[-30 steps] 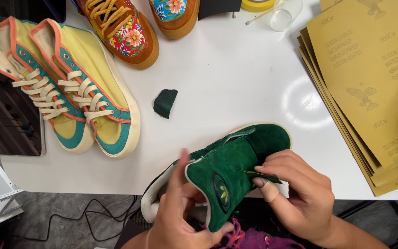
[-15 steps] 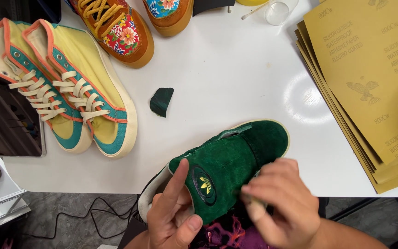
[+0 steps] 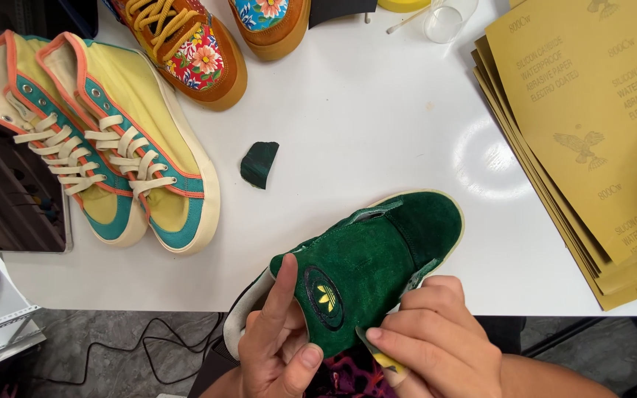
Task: Sand the interior and exterior of a green suede shoe using small pieces of sandpaper.
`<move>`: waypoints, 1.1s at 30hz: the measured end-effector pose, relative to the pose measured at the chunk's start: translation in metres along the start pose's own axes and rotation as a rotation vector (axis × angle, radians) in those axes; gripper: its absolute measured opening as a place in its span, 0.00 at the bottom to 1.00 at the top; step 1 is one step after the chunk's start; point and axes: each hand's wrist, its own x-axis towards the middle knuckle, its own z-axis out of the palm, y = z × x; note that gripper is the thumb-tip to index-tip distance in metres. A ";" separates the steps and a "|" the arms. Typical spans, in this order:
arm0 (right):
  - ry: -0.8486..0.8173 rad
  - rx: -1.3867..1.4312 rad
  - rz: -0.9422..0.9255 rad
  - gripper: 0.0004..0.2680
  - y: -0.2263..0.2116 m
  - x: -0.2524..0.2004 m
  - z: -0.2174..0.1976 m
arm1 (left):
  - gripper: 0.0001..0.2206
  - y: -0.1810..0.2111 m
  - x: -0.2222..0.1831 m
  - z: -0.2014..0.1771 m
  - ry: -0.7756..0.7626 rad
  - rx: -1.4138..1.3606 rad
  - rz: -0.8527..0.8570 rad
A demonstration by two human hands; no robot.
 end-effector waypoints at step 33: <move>0.009 -0.037 0.036 0.12 -0.013 -0.003 0.005 | 0.37 0.004 0.008 -0.005 -0.181 -0.055 0.067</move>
